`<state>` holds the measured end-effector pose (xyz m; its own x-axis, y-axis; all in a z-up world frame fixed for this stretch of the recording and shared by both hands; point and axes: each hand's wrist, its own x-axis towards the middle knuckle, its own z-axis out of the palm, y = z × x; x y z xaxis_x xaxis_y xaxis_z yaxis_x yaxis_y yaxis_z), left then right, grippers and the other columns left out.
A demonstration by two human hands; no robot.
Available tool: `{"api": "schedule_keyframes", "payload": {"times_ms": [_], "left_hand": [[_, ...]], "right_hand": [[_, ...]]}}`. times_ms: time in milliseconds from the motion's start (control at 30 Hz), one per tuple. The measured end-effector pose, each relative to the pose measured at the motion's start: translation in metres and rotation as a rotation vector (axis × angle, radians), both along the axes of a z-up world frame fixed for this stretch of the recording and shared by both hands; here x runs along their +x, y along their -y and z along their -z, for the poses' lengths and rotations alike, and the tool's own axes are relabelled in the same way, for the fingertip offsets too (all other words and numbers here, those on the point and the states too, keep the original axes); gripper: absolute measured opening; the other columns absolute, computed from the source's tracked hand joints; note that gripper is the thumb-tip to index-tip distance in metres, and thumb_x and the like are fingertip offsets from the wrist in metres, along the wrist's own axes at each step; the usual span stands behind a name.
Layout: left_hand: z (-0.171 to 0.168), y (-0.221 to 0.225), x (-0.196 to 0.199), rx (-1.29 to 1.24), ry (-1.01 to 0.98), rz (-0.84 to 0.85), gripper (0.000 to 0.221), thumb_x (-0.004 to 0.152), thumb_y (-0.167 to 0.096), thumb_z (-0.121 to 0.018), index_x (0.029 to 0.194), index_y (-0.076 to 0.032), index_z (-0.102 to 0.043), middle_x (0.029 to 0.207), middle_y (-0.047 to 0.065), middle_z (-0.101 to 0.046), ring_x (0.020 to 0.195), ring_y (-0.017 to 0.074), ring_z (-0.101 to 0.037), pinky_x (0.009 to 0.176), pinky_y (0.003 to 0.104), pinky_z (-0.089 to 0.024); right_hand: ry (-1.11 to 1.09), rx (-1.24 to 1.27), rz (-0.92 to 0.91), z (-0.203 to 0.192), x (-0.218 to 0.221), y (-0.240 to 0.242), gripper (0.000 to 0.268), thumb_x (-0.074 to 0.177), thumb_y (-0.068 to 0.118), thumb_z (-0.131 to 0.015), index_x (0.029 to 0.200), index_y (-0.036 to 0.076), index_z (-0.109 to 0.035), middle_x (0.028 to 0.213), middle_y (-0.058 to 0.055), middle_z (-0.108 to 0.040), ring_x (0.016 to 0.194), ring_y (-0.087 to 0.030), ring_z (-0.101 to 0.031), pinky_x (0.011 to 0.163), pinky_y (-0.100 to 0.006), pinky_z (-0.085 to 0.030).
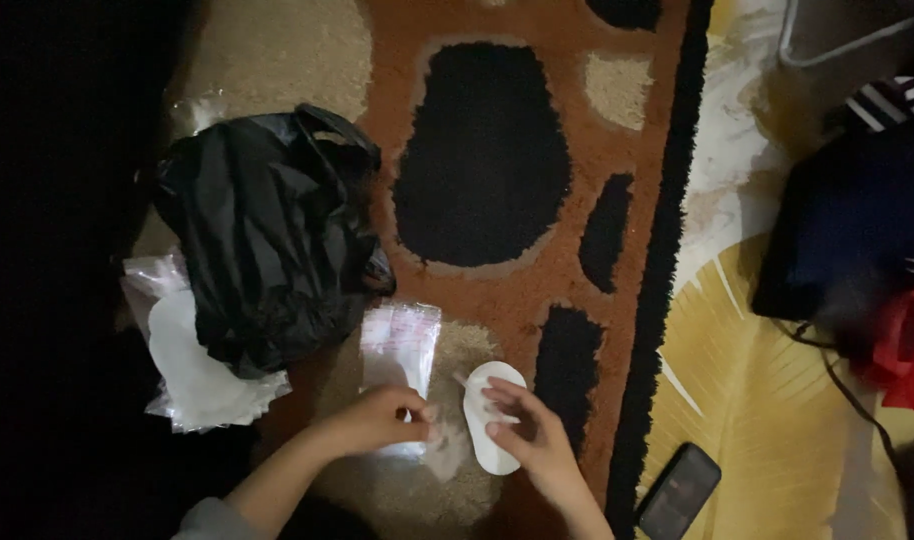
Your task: Manually packing individual sanitary pads into small plastic zip-lock bags while sitting on a rug.
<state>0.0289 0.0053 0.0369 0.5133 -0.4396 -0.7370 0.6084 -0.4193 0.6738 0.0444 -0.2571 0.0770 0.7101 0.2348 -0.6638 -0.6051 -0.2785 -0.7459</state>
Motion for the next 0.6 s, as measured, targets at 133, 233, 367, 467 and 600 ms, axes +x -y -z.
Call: {"api": "schedule_keyframes", "payload": {"times_ms": [133,233,367,467,600], "left_hand": [[0.004,0.001,-0.004,-0.066,0.122,0.035,0.025,0.086,-0.030,-0.077,0.070,-0.018,-0.063,0.075,-0.008,-0.059,0.075,0.0056,-0.053,0.070,0.023,-0.037],[-0.005,0.001,0.001,-0.053,0.023,0.047,0.023,0.086,-0.031,-0.079,0.072,-0.018,-0.068,0.076,-0.009,-0.064,0.075,0.0059,-0.057,0.068,0.025,-0.039],[0.007,-0.007,-0.020,0.209,0.206,-0.083,0.047,0.081,-0.043,-0.077,0.124,-0.028,-0.065,0.107,-0.003,-0.065,0.094,0.0157,-0.063,0.078,0.030,-0.047],[-0.054,-0.033,-0.051,0.484,0.691,-0.124,0.031,0.089,-0.035,-0.066,0.117,-0.023,-0.068,0.103,0.003,-0.069,0.094,0.0271,-0.066,0.075,0.044,-0.050],[-0.069,-0.077,-0.206,0.751,0.905,-0.371,0.016,0.083,-0.029,-0.068,0.096,-0.028,-0.077,0.086,-0.006,-0.072,0.080,0.0165,-0.068,0.074,0.036,-0.053]], "right_hand": [[-0.083,-0.003,-0.013,0.011,-0.002,-0.008,0.027,0.084,0.005,-0.081,0.111,0.002,-0.080,0.094,-0.010,-0.082,0.089,-0.017,-0.074,0.087,-0.030,-0.055],[-0.100,-0.135,-0.071,0.016,0.002,-0.011,0.008,0.086,0.008,-0.082,0.091,0.003,-0.084,0.083,-0.006,-0.082,0.078,-0.014,-0.072,0.074,-0.030,-0.055],[0.015,-0.166,-0.131,0.024,0.004,-0.006,0.005,0.087,0.010,-0.079,0.085,0.006,-0.082,0.088,-0.004,-0.082,0.084,-0.014,-0.073,0.082,-0.029,-0.054],[0.058,-0.201,-0.159,0.009,0.011,-0.013,0.006,0.088,0.012,-0.078,0.085,0.008,-0.081,0.090,-0.002,-0.082,0.088,-0.013,-0.072,0.086,-0.028,-0.051],[0.122,-0.252,-0.185,-0.010,0.008,-0.015,0.009,0.090,0.015,-0.075,0.086,0.009,-0.080,0.087,-0.002,-0.080,0.086,-0.014,-0.072,0.085,-0.028,-0.051]]}}
